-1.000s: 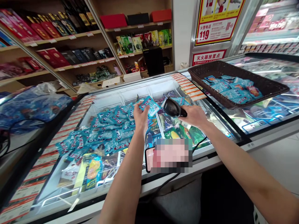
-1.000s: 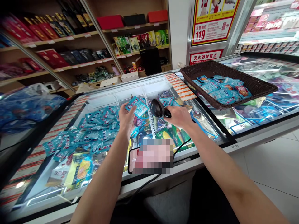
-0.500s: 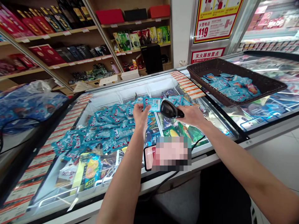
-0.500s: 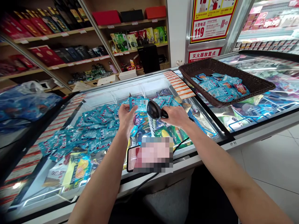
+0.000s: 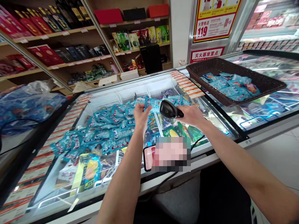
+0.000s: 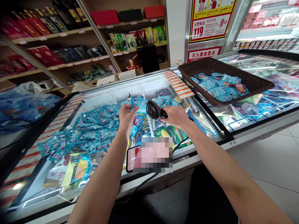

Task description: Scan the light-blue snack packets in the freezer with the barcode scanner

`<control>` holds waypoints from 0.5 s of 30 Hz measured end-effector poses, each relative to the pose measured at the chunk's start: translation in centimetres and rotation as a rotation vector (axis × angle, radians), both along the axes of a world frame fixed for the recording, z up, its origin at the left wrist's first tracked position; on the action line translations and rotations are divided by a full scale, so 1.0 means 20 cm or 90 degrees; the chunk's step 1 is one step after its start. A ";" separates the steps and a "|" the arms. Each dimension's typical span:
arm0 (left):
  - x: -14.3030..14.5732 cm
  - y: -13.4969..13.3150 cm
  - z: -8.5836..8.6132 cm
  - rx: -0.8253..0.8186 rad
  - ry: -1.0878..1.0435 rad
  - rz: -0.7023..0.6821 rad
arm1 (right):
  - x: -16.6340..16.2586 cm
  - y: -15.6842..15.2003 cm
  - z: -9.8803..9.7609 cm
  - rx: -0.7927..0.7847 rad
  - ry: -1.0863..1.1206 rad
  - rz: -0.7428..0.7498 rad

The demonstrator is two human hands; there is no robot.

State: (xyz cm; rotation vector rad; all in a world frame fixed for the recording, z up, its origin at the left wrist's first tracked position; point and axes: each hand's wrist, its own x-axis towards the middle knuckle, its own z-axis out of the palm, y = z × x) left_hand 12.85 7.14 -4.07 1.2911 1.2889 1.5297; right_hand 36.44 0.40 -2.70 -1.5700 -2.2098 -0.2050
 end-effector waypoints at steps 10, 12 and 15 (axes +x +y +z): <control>-0.03 0.02 -0.02 0.069 0.078 0.019 | 0.02 0.00 0.01 0.002 0.022 -0.026; -0.05 0.01 -0.01 0.106 0.150 0.077 | 0.03 0.00 0.02 0.004 0.032 -0.062; -0.09 0.00 0.01 0.149 0.305 0.191 | 0.06 0.01 0.03 0.010 0.048 -0.128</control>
